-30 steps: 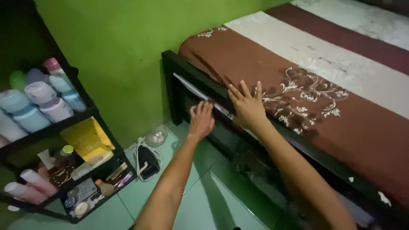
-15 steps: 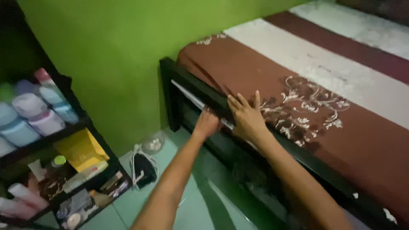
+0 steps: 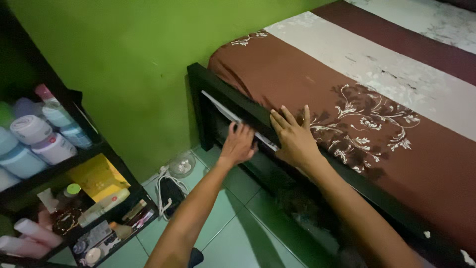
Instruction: The person smooths and tucks a brown and white patterned bedsheet onto a single bed. They work along the sides and corners, pressing the fabric flat and aligning it with the bed frame. The person uses both hands to adjust the sheet and ensure it is neatly arranged.
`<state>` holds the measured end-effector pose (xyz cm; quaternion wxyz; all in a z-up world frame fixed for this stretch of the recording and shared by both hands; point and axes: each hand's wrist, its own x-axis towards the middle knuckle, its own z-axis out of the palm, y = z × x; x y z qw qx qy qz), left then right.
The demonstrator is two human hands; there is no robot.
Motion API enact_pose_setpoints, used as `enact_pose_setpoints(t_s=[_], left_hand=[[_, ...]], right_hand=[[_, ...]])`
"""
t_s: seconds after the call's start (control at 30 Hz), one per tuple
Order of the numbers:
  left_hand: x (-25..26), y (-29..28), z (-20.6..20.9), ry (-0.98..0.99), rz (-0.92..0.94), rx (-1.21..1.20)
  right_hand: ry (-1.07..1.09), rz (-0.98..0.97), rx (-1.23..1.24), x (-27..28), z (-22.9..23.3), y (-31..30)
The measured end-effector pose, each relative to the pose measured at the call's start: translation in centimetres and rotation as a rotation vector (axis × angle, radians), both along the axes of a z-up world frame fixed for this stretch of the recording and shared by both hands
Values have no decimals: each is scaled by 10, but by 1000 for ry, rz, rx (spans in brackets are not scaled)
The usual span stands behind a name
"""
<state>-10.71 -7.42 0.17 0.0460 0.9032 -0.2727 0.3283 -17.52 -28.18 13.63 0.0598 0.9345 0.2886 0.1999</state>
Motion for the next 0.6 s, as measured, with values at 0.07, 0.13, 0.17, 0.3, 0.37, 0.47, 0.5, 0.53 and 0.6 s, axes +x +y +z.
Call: enact_pose_setpoints(t_s=[0.07, 0.13, 0.17, 0.3, 0.37, 0.47, 0.5, 0.53, 0.6], left_hand=[[0, -3, -7, -35, -8, -24], [4, -5, -15, -45, -31, -36], [9, -5, -18, -39, -48, -38], [32, -11, -30, 70, 98, 179], [38, -8, -36, -22, 80, 173], [45, -9, -30, -44, 41, 170], [45, -7, -27, -29, 29, 168], [46, -5, -21, 12, -26, 106], [47, 5, -9, 94, -133, -17]], right_hand=[[12, -10, -2, 1, 0, 0], [40, -39, -27, 0, 1, 1], [44, -37, -25, 0, 1, 2], [45, -16, 12, -1, 3, 2], [63, -9, 27, -2, 2, 1], [113, -21, 32, -1, 3, 0], [129, -25, 36, 0, 4, 1], [145, -29, 39, 0, 4, 1], [137, -30, 16, -1, 3, 4]])
